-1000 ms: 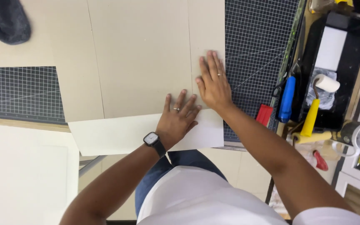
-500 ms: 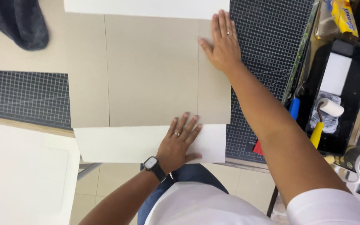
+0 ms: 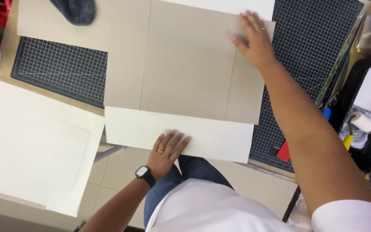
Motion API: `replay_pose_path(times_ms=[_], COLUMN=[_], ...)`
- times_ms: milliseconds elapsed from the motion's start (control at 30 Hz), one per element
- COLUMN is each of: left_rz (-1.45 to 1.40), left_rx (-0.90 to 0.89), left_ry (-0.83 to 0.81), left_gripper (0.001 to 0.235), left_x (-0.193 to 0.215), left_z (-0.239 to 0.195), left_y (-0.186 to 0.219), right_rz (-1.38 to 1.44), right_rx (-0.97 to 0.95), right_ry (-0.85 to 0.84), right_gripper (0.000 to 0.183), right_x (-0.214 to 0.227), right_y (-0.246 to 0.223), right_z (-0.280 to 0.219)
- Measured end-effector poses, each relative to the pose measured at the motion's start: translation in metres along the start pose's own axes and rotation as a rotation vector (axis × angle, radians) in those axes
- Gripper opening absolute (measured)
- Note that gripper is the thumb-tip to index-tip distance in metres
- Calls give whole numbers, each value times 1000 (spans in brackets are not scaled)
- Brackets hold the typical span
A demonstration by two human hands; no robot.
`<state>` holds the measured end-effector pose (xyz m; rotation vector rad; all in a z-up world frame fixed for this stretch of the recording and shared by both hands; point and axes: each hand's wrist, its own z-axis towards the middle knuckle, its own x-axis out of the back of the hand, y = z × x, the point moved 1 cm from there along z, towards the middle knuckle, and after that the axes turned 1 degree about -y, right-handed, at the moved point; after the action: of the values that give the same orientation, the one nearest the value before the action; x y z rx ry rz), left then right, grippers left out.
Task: The person smooths a white sheet onto a board using a red squeegee, then applies adhesive with a small roller to a beige board and presses a white sheet onto it. The person works on a cutting mat with various tools nearby.
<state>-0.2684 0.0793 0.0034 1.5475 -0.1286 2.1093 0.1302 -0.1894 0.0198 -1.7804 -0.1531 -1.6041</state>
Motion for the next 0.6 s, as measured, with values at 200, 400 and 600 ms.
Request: replay_pose_path(times_ms=[200, 400, 600], left_rz=[-125, -167, -98], left_rx=[-94, -90, -309], left_ry=[-17, 134, 132], left_gripper=[40, 29, 9], left_x=[20, 115, 250], left_z=[-10, 65, 152], left_y=[-8, -16, -25], right_rz=[101, 390, 270], right_rx=[-99, -474, -487], right_ry=[408, 489, 515], right_gripper=[53, 54, 56], right_x=[13, 28, 22], right_y=[29, 59, 55], right_z=[-79, -190, -255])
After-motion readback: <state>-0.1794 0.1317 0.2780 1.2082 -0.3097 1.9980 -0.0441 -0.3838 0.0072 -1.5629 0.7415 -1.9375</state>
